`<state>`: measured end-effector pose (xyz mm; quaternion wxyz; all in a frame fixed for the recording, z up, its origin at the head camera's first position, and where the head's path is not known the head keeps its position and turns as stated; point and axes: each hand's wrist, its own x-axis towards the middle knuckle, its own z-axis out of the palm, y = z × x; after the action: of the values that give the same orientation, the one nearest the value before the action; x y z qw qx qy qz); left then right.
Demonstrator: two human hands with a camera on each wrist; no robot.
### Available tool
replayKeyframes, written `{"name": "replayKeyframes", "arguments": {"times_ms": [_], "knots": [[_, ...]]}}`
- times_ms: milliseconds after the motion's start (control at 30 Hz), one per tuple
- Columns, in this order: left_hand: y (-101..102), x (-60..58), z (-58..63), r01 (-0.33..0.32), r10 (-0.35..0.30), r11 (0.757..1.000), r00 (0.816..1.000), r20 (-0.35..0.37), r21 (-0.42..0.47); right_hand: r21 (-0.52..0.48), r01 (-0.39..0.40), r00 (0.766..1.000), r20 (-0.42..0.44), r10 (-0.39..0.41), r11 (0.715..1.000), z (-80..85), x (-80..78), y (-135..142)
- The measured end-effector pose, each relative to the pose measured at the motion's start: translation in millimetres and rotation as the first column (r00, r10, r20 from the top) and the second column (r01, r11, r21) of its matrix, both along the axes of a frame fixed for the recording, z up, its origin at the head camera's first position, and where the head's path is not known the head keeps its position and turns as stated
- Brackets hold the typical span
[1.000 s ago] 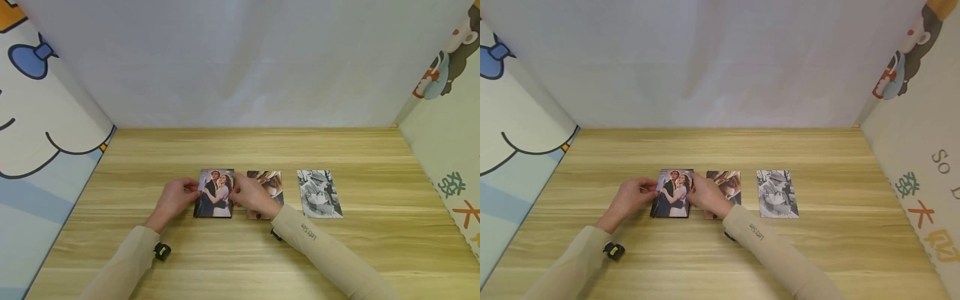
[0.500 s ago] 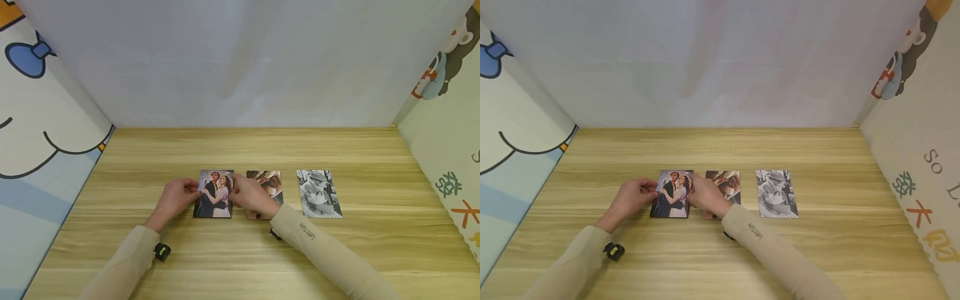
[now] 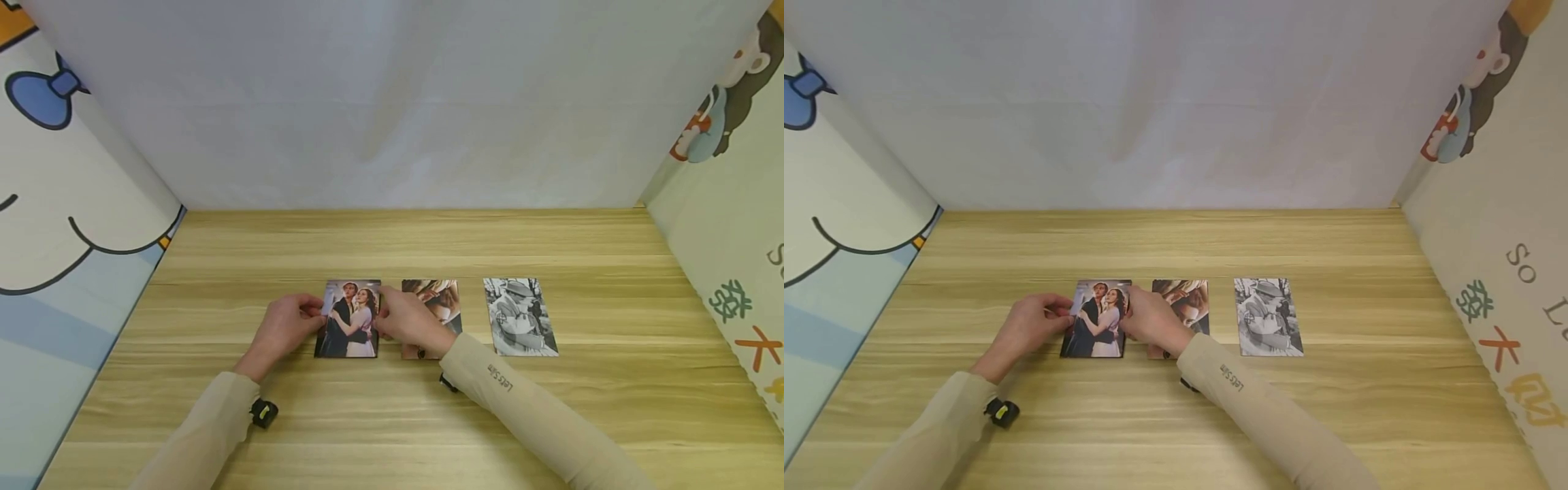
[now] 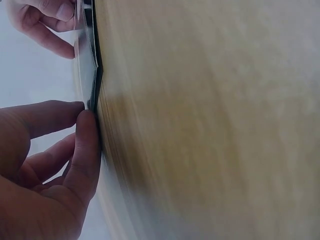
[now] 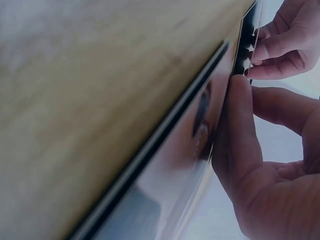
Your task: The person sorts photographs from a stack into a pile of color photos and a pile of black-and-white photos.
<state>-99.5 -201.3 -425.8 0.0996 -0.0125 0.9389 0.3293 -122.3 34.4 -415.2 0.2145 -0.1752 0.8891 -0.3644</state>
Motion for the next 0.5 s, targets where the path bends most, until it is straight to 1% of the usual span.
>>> {"name": "replayKeyframes", "arguments": {"times_ms": [233, 500], "knots": [[-0.4, -0.7, 0.3, 0.012, -0.012, 1.0, 1.0, -0.01, -0.004, 0.02, 0.0, 1.0, -0.008, 0.0, 1.0, 0.6, -0.4, -0.4], [-1.8, 0.7, 2.0, 0.031, -0.031, 0.999, 0.999, -0.014, -0.01, 0.01, 0.014, 1.0, 0.009, -0.014, 1.0, 1.2, 0.1, -0.6]]}}
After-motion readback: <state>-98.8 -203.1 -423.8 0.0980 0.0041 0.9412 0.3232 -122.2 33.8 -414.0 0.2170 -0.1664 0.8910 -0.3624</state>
